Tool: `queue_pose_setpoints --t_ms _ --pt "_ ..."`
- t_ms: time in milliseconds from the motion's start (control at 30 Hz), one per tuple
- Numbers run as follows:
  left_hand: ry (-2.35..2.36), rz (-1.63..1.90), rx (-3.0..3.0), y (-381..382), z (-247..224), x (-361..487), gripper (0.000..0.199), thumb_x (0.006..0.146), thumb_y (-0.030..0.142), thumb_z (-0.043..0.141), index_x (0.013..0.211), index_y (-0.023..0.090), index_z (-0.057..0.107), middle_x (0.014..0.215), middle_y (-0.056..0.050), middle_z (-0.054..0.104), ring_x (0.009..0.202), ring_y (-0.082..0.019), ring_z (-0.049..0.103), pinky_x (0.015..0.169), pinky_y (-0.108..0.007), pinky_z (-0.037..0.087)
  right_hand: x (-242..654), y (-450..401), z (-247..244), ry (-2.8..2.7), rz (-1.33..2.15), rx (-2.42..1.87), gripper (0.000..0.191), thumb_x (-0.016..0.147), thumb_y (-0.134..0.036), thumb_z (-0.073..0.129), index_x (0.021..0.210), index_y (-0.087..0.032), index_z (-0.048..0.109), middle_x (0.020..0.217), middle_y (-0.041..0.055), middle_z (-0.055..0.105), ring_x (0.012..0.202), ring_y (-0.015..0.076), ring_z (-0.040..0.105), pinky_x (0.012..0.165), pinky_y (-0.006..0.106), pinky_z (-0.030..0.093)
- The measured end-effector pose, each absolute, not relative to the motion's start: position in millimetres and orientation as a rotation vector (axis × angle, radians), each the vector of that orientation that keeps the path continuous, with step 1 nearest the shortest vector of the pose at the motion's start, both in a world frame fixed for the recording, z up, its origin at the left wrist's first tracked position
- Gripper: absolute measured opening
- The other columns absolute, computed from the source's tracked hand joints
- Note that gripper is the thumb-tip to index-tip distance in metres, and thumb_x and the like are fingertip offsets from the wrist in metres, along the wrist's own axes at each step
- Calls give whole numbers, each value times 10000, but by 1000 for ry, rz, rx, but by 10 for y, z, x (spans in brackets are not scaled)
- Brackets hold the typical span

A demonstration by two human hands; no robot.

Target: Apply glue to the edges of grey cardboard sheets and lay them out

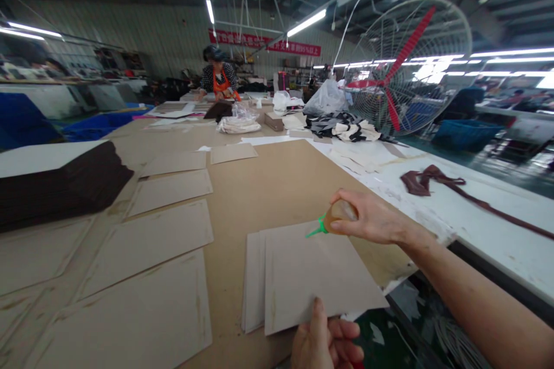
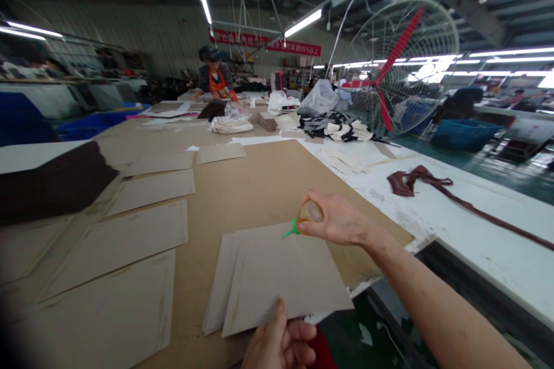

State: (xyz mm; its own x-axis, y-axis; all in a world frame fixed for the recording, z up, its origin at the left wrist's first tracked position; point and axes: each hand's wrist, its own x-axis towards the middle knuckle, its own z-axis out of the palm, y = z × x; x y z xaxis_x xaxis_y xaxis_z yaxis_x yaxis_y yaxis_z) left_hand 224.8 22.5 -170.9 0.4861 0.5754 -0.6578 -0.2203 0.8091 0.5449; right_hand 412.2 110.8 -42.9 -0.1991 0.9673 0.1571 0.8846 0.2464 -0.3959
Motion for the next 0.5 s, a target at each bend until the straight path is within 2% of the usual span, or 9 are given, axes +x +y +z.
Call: queue_pose_setpoints --t_ms 267,500 --pt "985 521 448 224 -1696 2250 687 888 622 347 689 63 694 501 -96 635 345 -82 499 428 -185 290 3671 1365 -517 -2233 408 -1466 361 755 -427 701 1013 -213 566 913 10 613 813 189 556 675 278 376" --pt "998 538 402 227 -1598 2254 626 941 518 327 682 69 677 511 -96 652 333 -79 494 387 -164 292 4289 1086 -487 -2106 467 -1630 335 793 -420 660 1022 -197 558 759 -24 586 659 155 538 562 251 361"
